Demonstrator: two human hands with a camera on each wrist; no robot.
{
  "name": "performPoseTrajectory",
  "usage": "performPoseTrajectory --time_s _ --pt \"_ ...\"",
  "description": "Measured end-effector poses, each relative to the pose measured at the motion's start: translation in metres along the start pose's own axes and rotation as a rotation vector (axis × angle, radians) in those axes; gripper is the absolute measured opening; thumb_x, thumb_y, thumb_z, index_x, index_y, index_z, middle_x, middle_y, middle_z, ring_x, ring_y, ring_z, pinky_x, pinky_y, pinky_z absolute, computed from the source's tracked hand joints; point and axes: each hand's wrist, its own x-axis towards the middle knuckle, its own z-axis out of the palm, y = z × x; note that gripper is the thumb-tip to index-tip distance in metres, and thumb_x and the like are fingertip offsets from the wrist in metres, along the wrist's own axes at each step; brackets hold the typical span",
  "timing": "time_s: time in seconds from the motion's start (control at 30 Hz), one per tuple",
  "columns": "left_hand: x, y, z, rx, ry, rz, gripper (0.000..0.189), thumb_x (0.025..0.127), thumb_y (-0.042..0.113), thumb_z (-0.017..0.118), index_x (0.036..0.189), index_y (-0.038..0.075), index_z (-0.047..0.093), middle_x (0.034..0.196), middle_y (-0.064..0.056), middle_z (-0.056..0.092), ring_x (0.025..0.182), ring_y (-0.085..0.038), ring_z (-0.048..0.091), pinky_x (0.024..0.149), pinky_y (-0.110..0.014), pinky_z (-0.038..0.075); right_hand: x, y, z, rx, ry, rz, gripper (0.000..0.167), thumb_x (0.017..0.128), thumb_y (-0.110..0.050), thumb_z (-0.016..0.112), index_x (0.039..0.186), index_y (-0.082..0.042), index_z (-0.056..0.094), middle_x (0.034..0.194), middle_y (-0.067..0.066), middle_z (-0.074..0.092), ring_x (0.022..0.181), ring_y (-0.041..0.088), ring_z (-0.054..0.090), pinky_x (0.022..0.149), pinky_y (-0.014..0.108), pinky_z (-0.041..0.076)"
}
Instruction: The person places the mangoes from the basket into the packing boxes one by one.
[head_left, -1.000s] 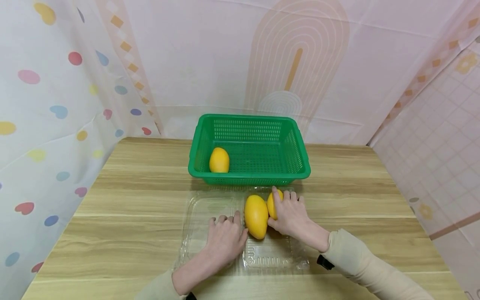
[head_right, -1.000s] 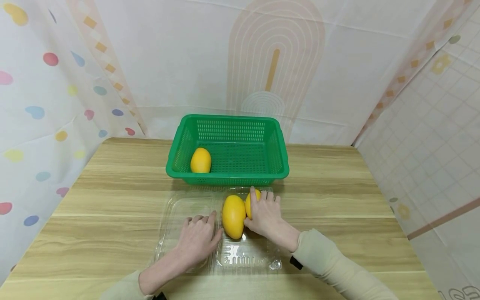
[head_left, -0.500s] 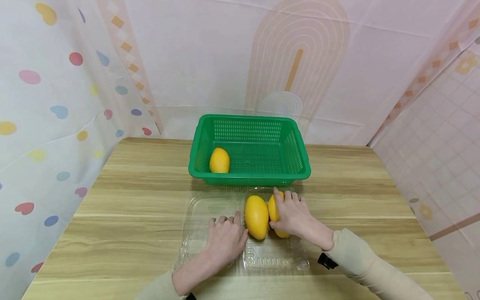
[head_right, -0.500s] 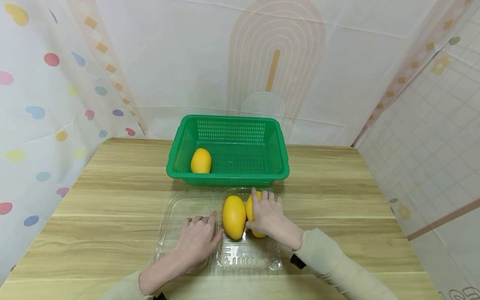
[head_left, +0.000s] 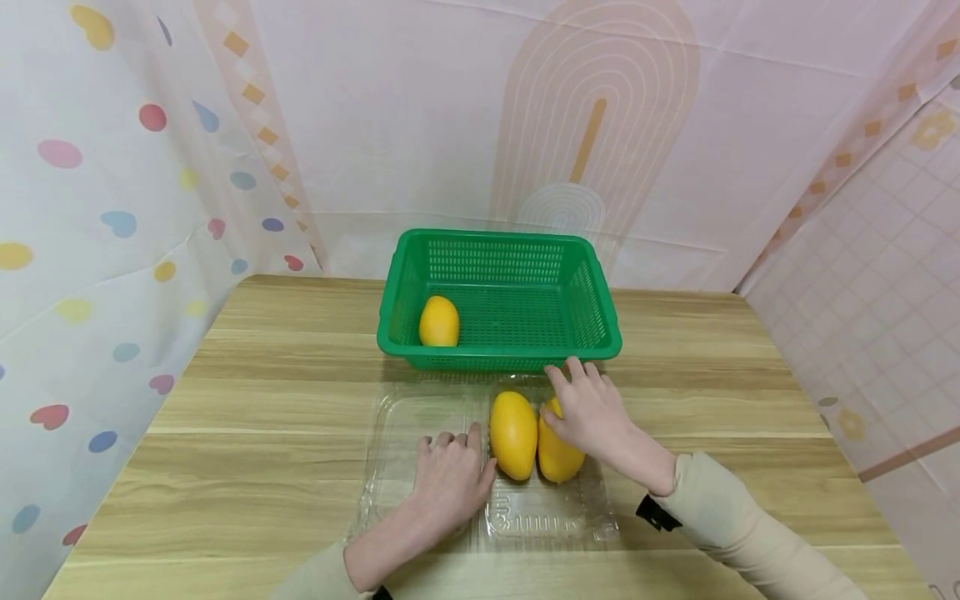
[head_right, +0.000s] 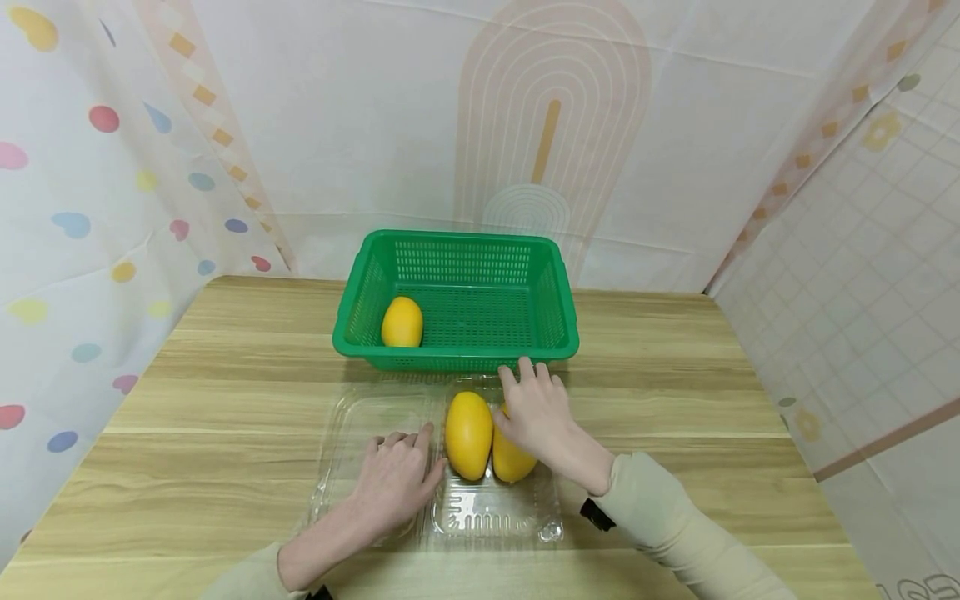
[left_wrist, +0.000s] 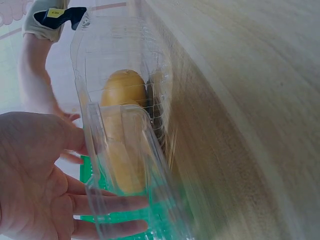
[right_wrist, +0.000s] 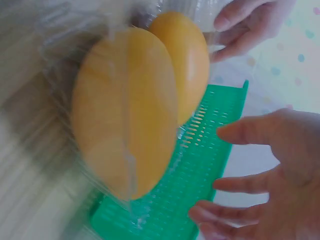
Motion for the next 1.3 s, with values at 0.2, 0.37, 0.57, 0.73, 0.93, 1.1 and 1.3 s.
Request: performPoseTrajectory --time_s 0.2,0.37,0.57,0.73,0.93,1.1,1.3 --pt "0.0 0.0 0.0 0.003 0.01 0.003 0.052 0.087 0.035 0.062 0.122 -0.003 0.057 0.097 -0.017 0.071 0.096 -0.034 0.064 0.083 -0.053 0.047 0.015 0.0 -0.008 0.07 0.242 -0.1 0.038 0.078 -0.019 0.075 0.111 -0.004 0.065 0.097 0.012 0.063 0.076 0.025 0.058 0.055 0.033 0.05" --pt "-0.001 -0.001 0.001 0.001 0.017 0.005 0.052 0.087 0.035 0.062 0.122 -0.003 0.058 0.099 -0.017 0.071 0.096 -0.035 0.065 0.083 -0.054 0.048 0.037 -0.002 -0.017 0.119 0.281 -0.108 0.034 0.082 -0.017 0.072 0.113 -0.004 0.064 0.098 0.012 0.063 0.074 0.025 0.058 0.056 0.032 0.048" --pt "-0.001 -0.001 0.002 -0.006 0.009 0.0 0.052 0.088 0.036 0.061 0.123 -0.003 0.057 0.102 -0.017 0.071 0.097 -0.035 0.064 0.084 -0.053 0.048 0.064 -0.012 -0.019 0.161 0.231 -0.078 0.037 0.086 -0.021 0.068 0.119 -0.006 0.061 0.106 0.014 0.062 0.078 0.027 0.059 0.052 0.032 0.048" --pt "-0.001 -0.001 0.002 0.002 0.009 -0.001 0.053 0.088 0.036 0.061 0.123 -0.003 0.057 0.102 -0.017 0.071 0.097 -0.034 0.064 0.084 -0.053 0.048 0.085 -0.022 -0.018 0.218 0.093 -0.012 0.042 0.089 -0.027 0.064 0.126 -0.008 0.057 0.114 0.015 0.059 0.081 0.026 0.058 0.054 0.032 0.048" --pt "-0.001 0.0 0.001 0.013 0.019 0.002 0.052 0.088 0.036 0.061 0.123 -0.003 0.058 0.1 -0.016 0.071 0.095 -0.033 0.065 0.082 -0.051 0.048 0.112 -0.032 -0.017 0.255 -0.046 0.061 0.048 0.091 -0.033 0.062 0.132 -0.012 0.052 0.12 0.014 0.055 0.081 0.024 0.056 0.054 0.03 0.046" --pt "-0.001 0.0 0.0 0.015 0.021 0.004 0.052 0.087 0.035 0.062 0.122 -0.003 0.058 0.099 -0.017 0.071 0.095 -0.033 0.065 0.082 -0.051 0.048 0.132 -0.041 -0.015 0.287 -0.124 0.101 0.053 0.091 -0.038 0.06 0.136 -0.013 0.047 0.125 0.014 0.051 0.079 0.023 0.053 0.052 0.029 0.044" --pt "-0.001 0.0 0.0 0.017 0.01 0.004 0.053 0.088 0.037 0.06 0.124 -0.003 0.057 0.101 -0.017 0.071 0.096 -0.033 0.065 0.084 -0.052 0.049 0.152 -0.053 -0.009 0.307 -0.207 0.137 0.057 0.091 -0.041 0.059 0.139 -0.014 0.044 0.133 0.014 0.046 0.08 0.022 0.053 0.054 0.03 0.045"
